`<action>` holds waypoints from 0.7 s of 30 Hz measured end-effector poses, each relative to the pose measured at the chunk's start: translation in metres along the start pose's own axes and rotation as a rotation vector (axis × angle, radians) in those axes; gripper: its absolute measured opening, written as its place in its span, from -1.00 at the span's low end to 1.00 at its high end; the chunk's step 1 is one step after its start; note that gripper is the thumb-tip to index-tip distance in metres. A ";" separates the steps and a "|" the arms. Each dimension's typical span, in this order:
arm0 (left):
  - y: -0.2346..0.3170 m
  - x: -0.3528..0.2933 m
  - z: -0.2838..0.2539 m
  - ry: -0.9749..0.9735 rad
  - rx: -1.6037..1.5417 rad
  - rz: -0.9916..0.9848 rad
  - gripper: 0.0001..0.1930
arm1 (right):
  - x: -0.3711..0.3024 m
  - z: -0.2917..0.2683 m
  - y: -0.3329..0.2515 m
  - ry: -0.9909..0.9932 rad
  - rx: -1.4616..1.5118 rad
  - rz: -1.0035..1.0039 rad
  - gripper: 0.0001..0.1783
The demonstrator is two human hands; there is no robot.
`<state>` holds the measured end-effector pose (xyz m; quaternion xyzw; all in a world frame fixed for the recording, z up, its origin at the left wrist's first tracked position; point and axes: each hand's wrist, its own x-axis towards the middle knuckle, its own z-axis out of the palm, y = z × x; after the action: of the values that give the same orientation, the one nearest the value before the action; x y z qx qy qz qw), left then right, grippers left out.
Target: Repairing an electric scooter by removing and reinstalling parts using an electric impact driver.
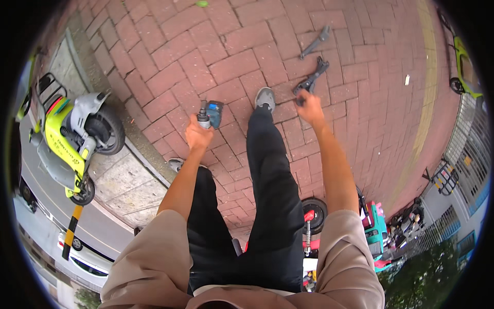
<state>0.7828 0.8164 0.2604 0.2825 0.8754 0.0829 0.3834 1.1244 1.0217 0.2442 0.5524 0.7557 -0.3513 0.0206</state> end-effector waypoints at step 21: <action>-0.697 -0.307 -0.573 0.459 -0.054 -0.194 -0.51 | -0.530 0.292 -0.560 -0.657 0.263 0.360 -0.83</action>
<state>0.2384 0.1101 0.5964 0.1604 0.9600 0.1311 0.1884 0.7505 0.3445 0.5312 0.5321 0.5488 -0.5937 0.2516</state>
